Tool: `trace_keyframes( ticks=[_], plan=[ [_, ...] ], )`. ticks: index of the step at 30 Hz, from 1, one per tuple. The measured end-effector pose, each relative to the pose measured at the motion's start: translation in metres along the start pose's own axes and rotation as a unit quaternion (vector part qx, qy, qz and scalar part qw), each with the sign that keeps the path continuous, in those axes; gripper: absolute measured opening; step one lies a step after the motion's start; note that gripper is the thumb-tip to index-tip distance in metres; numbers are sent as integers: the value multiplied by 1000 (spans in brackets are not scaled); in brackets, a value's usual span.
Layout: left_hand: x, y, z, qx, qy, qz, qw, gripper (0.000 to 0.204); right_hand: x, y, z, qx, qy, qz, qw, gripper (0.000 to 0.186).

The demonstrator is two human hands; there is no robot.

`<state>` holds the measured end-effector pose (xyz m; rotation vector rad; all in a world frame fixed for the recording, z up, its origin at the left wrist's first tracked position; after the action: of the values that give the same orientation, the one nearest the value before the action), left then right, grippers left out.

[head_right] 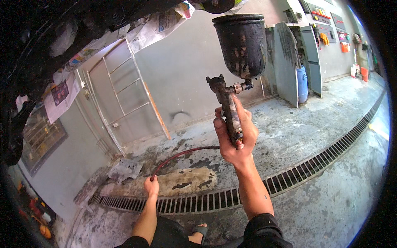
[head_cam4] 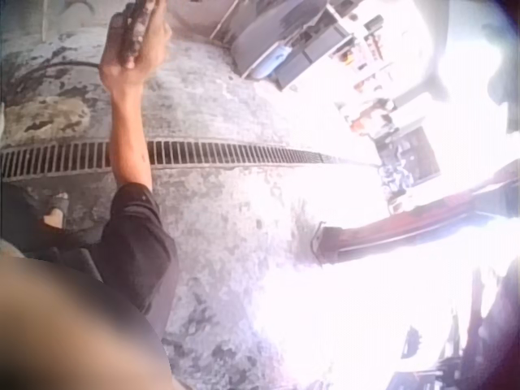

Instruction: The person uses a spray gun to apply black paint to the underside of a vehicle. They repeatedly aim the spray gun at different areas of the undercarriage, moving the tool to cover various sections while seated on the floor.

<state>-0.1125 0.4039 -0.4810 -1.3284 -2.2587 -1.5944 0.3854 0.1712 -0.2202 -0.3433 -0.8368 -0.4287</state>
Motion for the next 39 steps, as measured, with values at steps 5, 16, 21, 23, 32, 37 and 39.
trace_keyframes(
  ticks=[5,16,21,23,32,37,39],
  plan=[
    [-4,10,0,-15,3,9,1000,29,7,1,-19,14,45,58,997,50],
    [-12,20,9,-11,-11,28,999,32,31,-48,-36,15,68,-8,998,28],
    [-13,22,14,16,-23,32,999,33,23,-39,-33,52,81,19,995,40],
    [-14,21,16,6,-29,29,999,34,19,-37,-29,22,44,17,999,45],
    [-17,22,20,14,-32,44,998,32,17,-44,-21,-18,-36,-11,999,59],
    [-11,13,22,9,-34,33,999,32,15,-36,-19,6,-11,5,1000,58],
    [-8,4,26,12,-43,2,999,32,14,-34,-20,12,5,3,1000,55]
  ],
)
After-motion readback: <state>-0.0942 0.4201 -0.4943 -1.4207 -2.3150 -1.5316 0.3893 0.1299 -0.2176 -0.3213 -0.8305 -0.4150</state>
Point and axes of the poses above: each hand's wrist, its own x-axis towards the middle knuckle, its own z-axis out of the palm, y = z × x, the point moved 9 cm from there along x, towards the middle knuckle, and after that the axes turned 14 degrees about y, right-handed, at the moved point
